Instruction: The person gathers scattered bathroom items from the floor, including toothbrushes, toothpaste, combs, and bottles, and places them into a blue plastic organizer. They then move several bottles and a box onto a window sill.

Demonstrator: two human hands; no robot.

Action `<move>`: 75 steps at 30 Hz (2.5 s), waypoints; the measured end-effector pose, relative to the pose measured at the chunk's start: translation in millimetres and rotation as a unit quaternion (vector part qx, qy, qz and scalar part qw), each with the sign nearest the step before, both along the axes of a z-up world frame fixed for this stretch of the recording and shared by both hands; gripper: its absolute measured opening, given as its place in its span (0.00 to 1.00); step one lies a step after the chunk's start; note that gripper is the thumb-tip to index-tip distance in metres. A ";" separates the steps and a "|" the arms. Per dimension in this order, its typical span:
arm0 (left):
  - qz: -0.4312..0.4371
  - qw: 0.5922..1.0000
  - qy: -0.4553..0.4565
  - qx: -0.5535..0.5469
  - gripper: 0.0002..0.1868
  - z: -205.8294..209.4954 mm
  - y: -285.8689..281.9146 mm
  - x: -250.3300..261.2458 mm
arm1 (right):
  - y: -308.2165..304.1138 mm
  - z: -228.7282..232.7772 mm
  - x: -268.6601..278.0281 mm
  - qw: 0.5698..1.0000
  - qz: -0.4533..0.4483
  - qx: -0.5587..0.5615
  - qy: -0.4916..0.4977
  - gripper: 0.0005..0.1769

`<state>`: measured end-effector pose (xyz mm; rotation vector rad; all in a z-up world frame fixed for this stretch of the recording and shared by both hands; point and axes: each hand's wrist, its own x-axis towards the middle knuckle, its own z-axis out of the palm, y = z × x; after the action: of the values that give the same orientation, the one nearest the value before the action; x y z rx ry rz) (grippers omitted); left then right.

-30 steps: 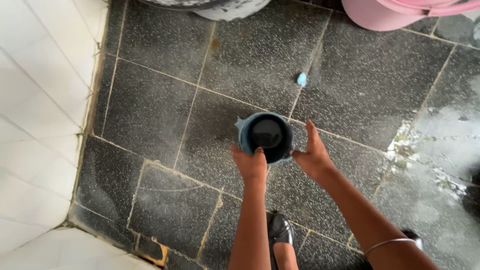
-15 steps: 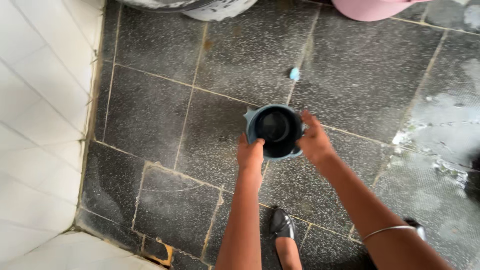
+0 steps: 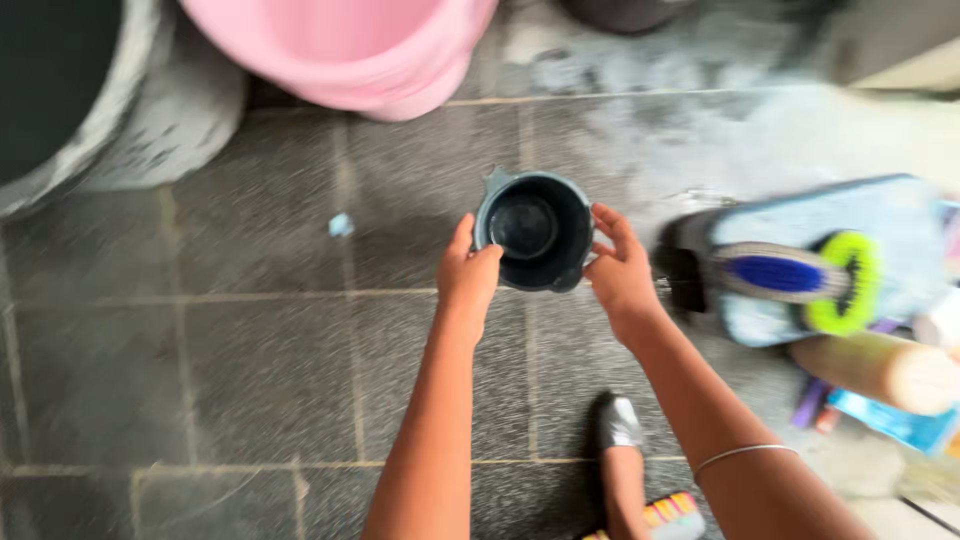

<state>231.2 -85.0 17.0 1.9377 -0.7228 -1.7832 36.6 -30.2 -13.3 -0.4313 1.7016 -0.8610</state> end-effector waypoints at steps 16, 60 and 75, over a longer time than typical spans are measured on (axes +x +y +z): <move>-0.297 0.953 -0.024 -0.057 0.44 -38.6 -6.2 -347.5 | 26.6 -31.5 -313.2 0.983 0.046 -0.054 0.168 0.51; 0.009 0.974 -0.214 -0.079 0.35 -279.4 -46.4 250.7 | -84.0 -275.7 343.3 0.974 0.104 -0.119 -0.162 0.37; -0.021 0.981 -0.174 -0.079 0.39 -280.1 -21.4 230.0 | -74.1 -250.7 337.1 0.986 0.097 -0.049 -0.129 0.29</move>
<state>461.2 -106.4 -263.0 2.1594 -0.9934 -1.3725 373.6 -104.3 -263.9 -0.5186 1.3607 -0.8218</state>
